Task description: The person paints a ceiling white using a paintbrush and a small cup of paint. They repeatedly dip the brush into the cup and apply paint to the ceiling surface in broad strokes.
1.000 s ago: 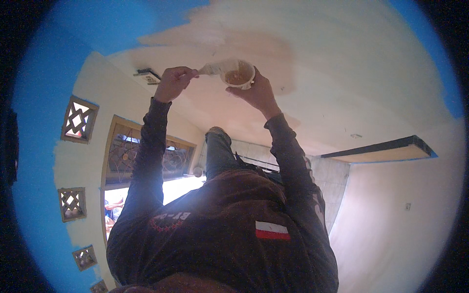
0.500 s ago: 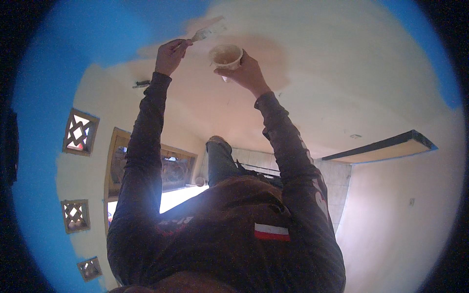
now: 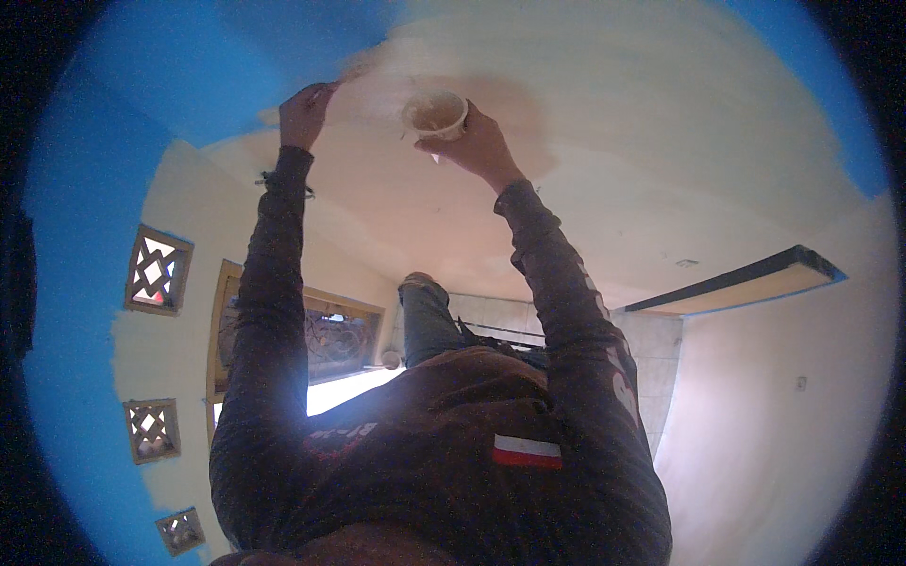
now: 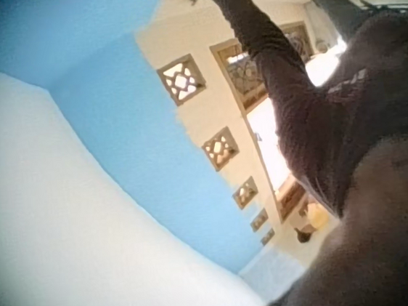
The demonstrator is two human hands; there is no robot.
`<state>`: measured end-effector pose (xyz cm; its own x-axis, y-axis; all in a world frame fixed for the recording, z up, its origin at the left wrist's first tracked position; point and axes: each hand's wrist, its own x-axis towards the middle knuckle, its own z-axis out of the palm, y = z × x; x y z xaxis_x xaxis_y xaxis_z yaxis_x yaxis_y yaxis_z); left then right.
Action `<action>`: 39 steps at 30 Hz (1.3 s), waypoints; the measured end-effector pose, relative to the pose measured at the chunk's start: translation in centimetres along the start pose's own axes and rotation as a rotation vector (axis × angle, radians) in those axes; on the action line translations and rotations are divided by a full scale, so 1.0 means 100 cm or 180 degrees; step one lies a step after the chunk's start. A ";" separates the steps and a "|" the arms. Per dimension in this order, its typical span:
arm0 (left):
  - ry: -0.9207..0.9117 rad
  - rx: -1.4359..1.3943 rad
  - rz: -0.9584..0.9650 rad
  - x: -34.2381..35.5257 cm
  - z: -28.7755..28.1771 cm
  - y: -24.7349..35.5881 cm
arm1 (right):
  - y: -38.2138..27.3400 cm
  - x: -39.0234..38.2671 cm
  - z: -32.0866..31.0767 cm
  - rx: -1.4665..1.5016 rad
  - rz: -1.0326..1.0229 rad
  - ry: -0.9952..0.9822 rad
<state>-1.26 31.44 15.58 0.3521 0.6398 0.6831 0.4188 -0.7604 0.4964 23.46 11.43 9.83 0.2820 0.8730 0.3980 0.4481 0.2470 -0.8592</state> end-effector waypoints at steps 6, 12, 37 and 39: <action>0.0185 0.0503 -0.0233 0.006 -0.059 -0.065 | 0.004 -0.010 -0.007 -0.0005 -0.0054 0.0026; 0.0305 0.0929 -0.0669 0.004 -0.112 -0.125 | 0.011 -0.016 -0.010 0.0048 -0.0063 0.0056; 0.0087 0.0223 -0.0071 -0.043 -0.074 -0.057 | 0.022 -0.053 -0.007 0.0207 0.0219 0.0003; -0.0116 -0.0137 -0.0023 -0.039 -0.043 -0.007 | 0.020 -0.057 -0.005 0.0230 0.0286 -0.0028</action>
<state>-6.50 28.96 14.87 0.3799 0.6484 0.6598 0.3854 -0.7593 0.5243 23.16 6.78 5.97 0.3108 0.8965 0.3157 0.3589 0.1968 -0.9124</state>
